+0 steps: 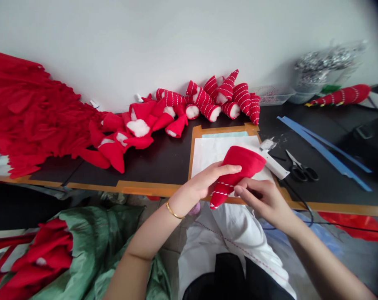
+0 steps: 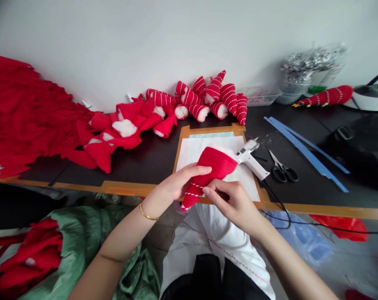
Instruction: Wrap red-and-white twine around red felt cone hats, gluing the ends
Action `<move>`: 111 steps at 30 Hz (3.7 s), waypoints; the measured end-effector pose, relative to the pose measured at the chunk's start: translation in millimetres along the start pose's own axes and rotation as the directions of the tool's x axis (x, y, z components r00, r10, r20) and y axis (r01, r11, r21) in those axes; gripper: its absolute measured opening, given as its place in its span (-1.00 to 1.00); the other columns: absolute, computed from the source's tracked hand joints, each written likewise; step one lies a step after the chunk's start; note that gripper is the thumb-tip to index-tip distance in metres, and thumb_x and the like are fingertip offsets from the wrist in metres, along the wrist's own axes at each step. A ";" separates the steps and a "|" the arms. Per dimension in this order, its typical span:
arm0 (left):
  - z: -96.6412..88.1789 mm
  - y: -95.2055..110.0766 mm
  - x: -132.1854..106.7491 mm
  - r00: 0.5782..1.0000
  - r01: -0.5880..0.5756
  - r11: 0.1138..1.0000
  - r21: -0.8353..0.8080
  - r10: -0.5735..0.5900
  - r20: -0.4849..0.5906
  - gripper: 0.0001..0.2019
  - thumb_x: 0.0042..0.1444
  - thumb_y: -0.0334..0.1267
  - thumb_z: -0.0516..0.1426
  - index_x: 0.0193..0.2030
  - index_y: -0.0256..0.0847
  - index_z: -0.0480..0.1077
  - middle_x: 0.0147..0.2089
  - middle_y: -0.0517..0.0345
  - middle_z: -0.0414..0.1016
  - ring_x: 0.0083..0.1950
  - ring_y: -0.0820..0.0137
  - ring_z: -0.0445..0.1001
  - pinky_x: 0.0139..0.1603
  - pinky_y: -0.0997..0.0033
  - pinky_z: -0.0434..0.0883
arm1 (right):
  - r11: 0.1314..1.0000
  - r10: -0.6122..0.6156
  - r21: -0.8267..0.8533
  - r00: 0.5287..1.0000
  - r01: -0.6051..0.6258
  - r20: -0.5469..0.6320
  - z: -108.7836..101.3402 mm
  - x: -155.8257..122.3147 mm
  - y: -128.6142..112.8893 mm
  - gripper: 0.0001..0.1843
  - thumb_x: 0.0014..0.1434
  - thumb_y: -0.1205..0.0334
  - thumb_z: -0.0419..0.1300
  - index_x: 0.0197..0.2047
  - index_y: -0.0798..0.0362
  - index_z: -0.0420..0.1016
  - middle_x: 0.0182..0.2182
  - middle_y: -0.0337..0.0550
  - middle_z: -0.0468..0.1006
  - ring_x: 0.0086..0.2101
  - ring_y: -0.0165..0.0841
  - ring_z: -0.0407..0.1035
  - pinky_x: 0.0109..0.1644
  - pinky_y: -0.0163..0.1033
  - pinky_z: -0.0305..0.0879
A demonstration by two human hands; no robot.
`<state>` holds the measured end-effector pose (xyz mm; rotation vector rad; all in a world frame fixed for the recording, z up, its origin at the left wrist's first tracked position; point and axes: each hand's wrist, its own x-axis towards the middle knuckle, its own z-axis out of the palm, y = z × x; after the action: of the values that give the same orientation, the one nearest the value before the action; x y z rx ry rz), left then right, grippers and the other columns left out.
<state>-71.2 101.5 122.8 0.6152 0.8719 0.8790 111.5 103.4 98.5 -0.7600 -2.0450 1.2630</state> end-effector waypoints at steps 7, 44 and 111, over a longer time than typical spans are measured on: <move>-4.2 -1.8 -0.2 0.997 0.003 0.996 -0.091 -0.010 -0.077 -0.91 0.08 -0.27 0.25 -0.26 -0.16 0.51 -0.38 0.20 0.58 -0.39 0.40 0.50 -0.33 0.44 0.42 | 1.000 -0.015 0.020 1.000 0.016 -0.014 -1.6 2.1 -1.7 -0.60 0.42 0.02 0.11 -0.41 0.05 0.44 -0.60 -0.35 0.23 -0.59 -0.48 0.05 -0.54 -0.30 -0.03; 5.8 -11.9 -2.1 0.978 -0.206 0.974 0.093 0.204 0.034 -0.79 -0.02 -0.20 0.39 -0.25 -0.09 0.52 -0.36 0.22 0.53 -0.36 0.41 0.47 -0.34 0.44 0.39 | 0.999 -0.042 0.030 0.999 0.041 0.004 -1.6 -1.3 -2.4 -0.59 0.42 0.10 0.11 -0.47 0.06 0.36 -0.62 -0.38 0.21 -0.60 -0.52 0.04 -0.54 -0.35 -0.03; -16.3 -34.9 -27.3 0.946 0.036 0.988 0.152 -0.083 0.314 -0.37 0.23 0.34 0.01 0.02 -0.16 0.55 -0.08 -0.08 0.60 -0.21 0.29 0.56 -0.21 0.36 0.40 | 0.654 0.480 0.712 0.867 -0.256 -0.130 4.3 10.3 20.7 -0.48 0.09 -0.23 0.35 -0.43 -0.05 0.19 -0.71 -0.51 0.03 -0.73 -0.57 -0.16 -0.70 -0.41 -0.24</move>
<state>-80.6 62.2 98.4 0.8290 0.6583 0.6410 104.8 116.4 80.1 -0.9606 -1.0460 1.8346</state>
